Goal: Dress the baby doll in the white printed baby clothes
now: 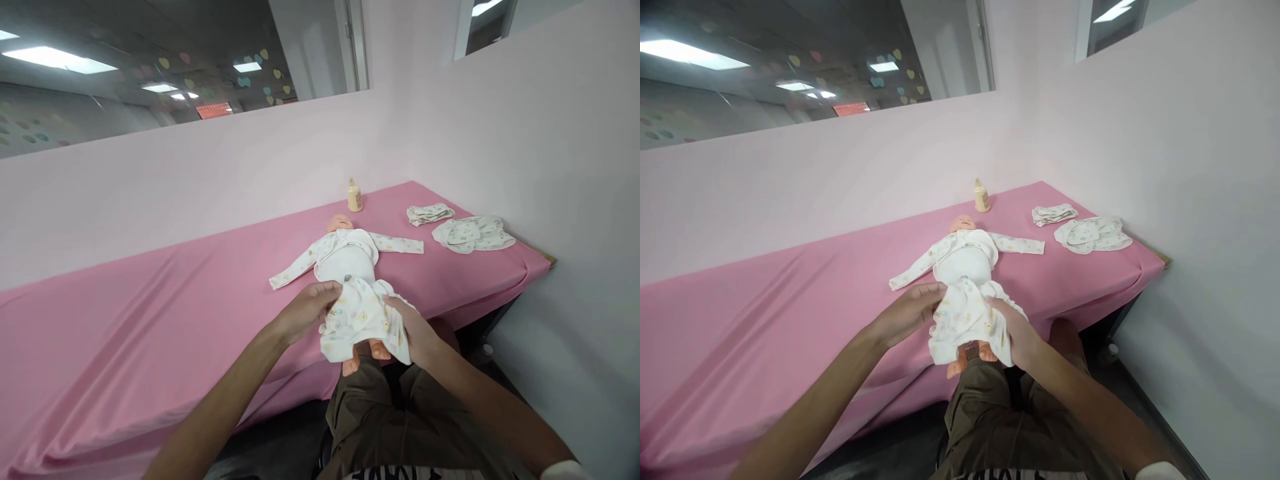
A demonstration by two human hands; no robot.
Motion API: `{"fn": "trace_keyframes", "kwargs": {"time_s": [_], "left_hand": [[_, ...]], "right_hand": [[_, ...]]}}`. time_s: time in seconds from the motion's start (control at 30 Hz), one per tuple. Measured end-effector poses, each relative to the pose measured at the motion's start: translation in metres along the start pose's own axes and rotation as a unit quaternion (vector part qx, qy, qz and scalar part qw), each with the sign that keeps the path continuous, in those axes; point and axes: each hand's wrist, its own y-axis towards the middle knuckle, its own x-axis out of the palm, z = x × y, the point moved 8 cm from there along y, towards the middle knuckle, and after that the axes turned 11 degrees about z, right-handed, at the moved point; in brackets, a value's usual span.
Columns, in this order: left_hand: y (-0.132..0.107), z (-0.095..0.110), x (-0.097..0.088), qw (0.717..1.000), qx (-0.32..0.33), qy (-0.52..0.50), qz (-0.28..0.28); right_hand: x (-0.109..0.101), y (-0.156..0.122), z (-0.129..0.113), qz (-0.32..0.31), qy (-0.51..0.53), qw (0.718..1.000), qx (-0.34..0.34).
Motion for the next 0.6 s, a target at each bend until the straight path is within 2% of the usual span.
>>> {"fn": "trace_keyframes", "kwargs": {"time_s": [0.13,0.2,0.3,0.43,0.6], "left_hand": [[-0.011,0.001,0.029,0.984,0.004,0.146,-0.102],[-0.010,0.002,0.031,0.980,0.011,0.164,-0.109],[-0.006,-0.003,0.025,0.980,0.004,0.173,-0.097],[0.004,-0.018,0.012,0.987,-0.048,0.146,-0.049],[0.023,-0.022,0.001,0.995,-0.077,-0.039,0.048]], "right_hand": [[0.013,0.006,0.018,-0.005,-0.065,0.996,0.056],[0.014,0.007,0.018,0.028,-0.065,0.995,0.070],[0.018,0.003,0.011,0.062,-0.031,0.996,0.062],[0.032,-0.009,-0.004,0.019,0.061,0.998,0.004],[0.036,-0.011,-0.003,-0.018,0.112,0.993,-0.014]]}}
